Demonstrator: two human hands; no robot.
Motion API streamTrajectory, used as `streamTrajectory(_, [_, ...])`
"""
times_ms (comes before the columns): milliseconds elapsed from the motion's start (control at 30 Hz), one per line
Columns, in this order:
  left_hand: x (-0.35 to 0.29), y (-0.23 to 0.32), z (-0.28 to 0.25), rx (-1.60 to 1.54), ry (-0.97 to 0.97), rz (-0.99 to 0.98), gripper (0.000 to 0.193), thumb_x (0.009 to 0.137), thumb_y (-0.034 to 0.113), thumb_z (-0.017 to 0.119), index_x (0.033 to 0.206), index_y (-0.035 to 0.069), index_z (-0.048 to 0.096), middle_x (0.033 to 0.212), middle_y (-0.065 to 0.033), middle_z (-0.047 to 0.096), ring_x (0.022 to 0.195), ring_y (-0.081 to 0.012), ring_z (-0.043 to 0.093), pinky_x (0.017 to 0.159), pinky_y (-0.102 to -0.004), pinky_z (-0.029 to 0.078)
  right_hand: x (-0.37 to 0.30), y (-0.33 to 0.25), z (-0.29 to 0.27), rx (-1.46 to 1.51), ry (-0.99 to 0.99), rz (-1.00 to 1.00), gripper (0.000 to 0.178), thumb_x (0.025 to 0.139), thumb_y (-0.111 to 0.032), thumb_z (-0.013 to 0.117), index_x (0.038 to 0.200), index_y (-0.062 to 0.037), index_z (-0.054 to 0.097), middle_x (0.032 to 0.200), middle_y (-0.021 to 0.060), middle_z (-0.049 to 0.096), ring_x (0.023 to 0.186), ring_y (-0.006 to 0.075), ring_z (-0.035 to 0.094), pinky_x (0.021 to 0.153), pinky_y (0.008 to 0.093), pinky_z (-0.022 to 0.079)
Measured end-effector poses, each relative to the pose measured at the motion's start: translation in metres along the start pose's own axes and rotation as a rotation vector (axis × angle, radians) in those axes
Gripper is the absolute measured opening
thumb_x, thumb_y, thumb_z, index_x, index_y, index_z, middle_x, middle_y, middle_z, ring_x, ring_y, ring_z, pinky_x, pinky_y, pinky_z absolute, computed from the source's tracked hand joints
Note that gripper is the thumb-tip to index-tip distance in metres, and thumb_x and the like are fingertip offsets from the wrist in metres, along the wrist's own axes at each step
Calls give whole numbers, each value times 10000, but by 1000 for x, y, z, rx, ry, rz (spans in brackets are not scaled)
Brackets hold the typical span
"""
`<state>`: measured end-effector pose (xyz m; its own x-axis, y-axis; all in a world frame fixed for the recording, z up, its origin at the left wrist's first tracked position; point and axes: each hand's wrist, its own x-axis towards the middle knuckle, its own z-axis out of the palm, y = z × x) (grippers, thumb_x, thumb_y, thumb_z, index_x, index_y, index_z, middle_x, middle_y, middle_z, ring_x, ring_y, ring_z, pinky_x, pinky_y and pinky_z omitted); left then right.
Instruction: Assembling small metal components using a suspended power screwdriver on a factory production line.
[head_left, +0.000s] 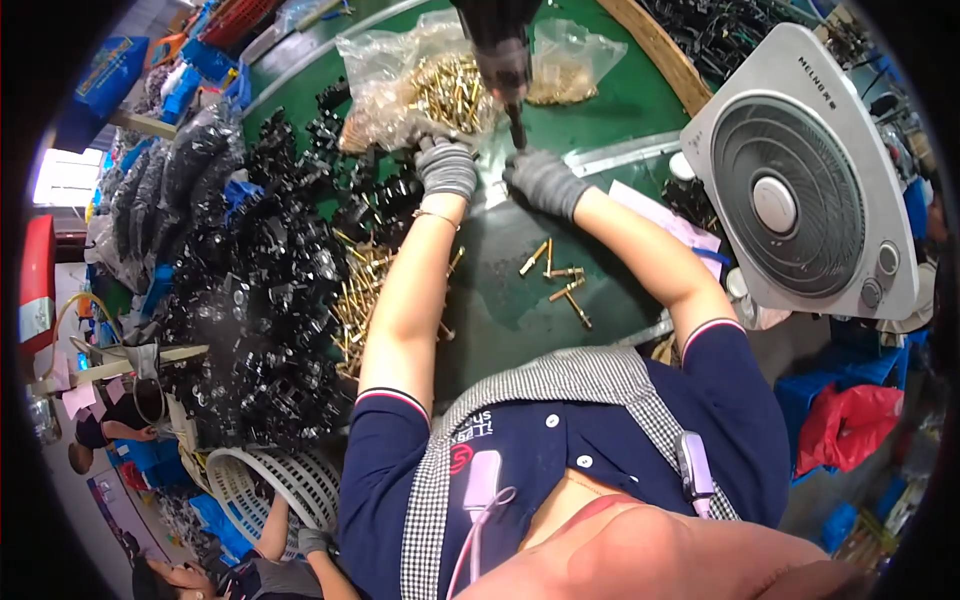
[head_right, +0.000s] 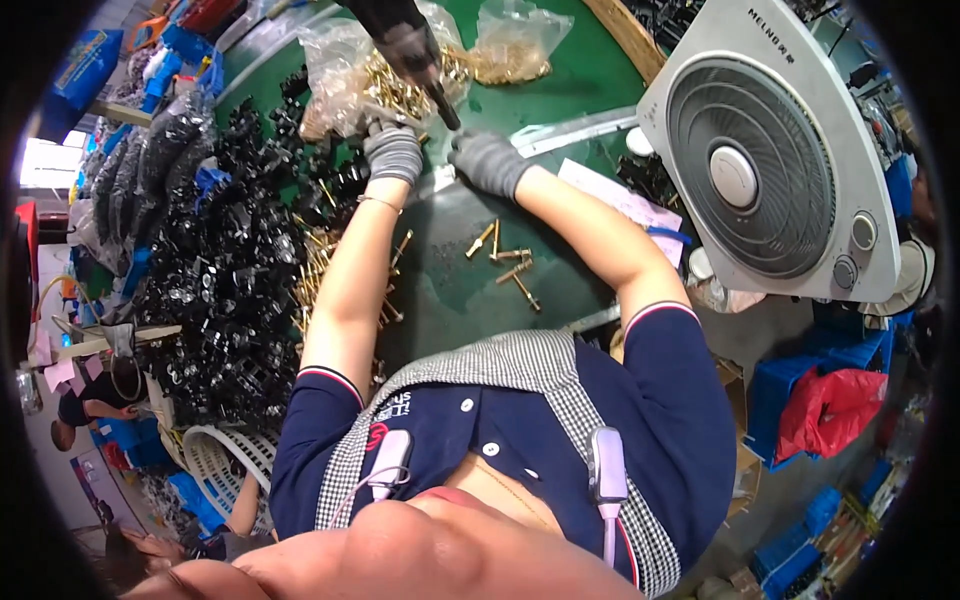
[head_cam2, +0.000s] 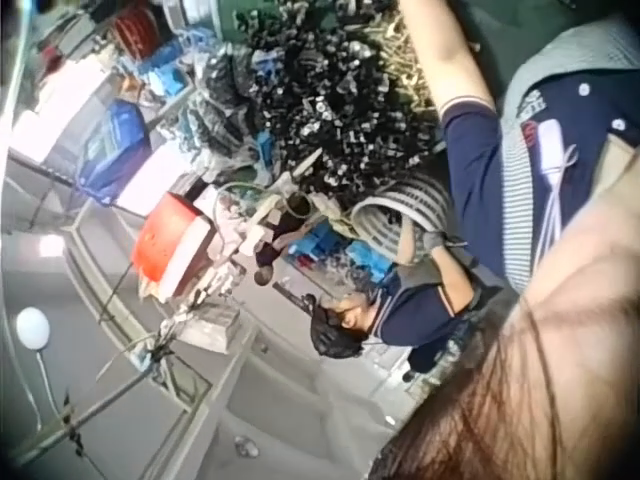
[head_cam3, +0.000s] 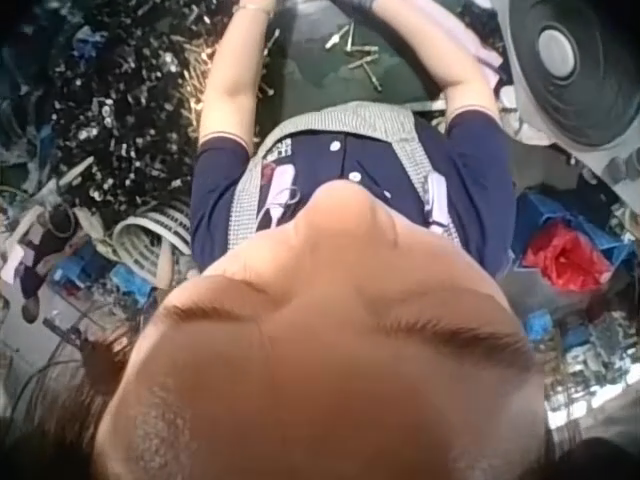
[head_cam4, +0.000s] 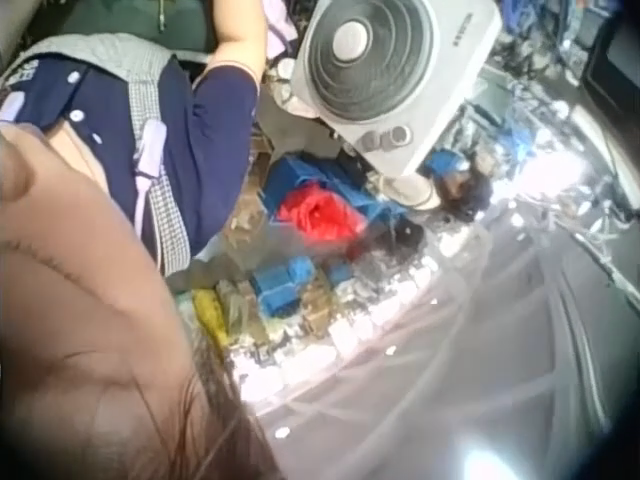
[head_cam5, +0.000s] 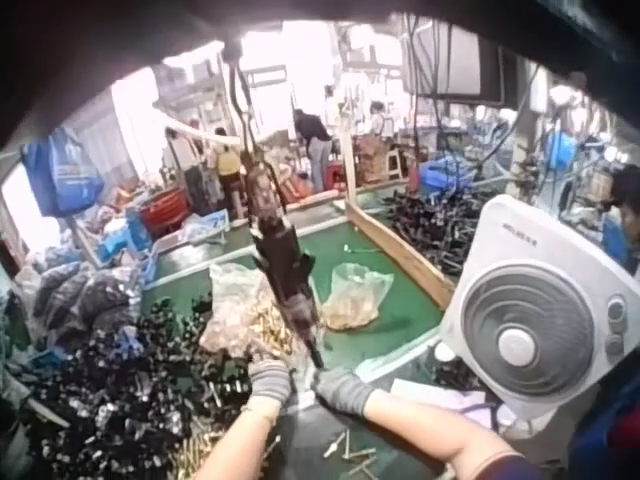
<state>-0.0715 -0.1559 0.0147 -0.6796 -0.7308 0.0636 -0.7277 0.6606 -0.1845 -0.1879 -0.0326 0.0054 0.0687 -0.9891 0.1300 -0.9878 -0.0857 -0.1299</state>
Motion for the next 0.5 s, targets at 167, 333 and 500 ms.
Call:
streamTrajectory(167, [-87, 16, -28, -314, -164, 186, 197, 774, 261, 617, 852, 83, 648, 882, -174, 614, 870, -323, 589, 743, -421, 474, -45, -4, -39, 118, -139, -6, 145, 714, -143, 618, 833, -66, 648, 840, 112, 627, 878, 307, 594, 769, 388, 491])
streamTrajectory(333, [-138, 33, -17, -633, -249, 162, 275, 781, 314, 639, 873, 56, 638, 879, -179, 616, 831, -348, 594, 749, -450, 462, -118, -39, -40, 379, -223, -66, 449, 685, -264, 697, 1059, -37, 595, 1051, 209, 569, 992, 339, 556, 811, 392, 479])
streamTrajectory(500, [-144, 60, -39, -505, -297, 70, 419, 733, 410, 679, 925, 41, 625, 916, -191, 609, 850, -344, 604, 747, -421, 484, -167, -70, -30, 76, -160, -109, 543, 720, -285, 660, 1185, -38, 525, 1189, 218, 499, 1115, 354, 478, 906, 434, 428])
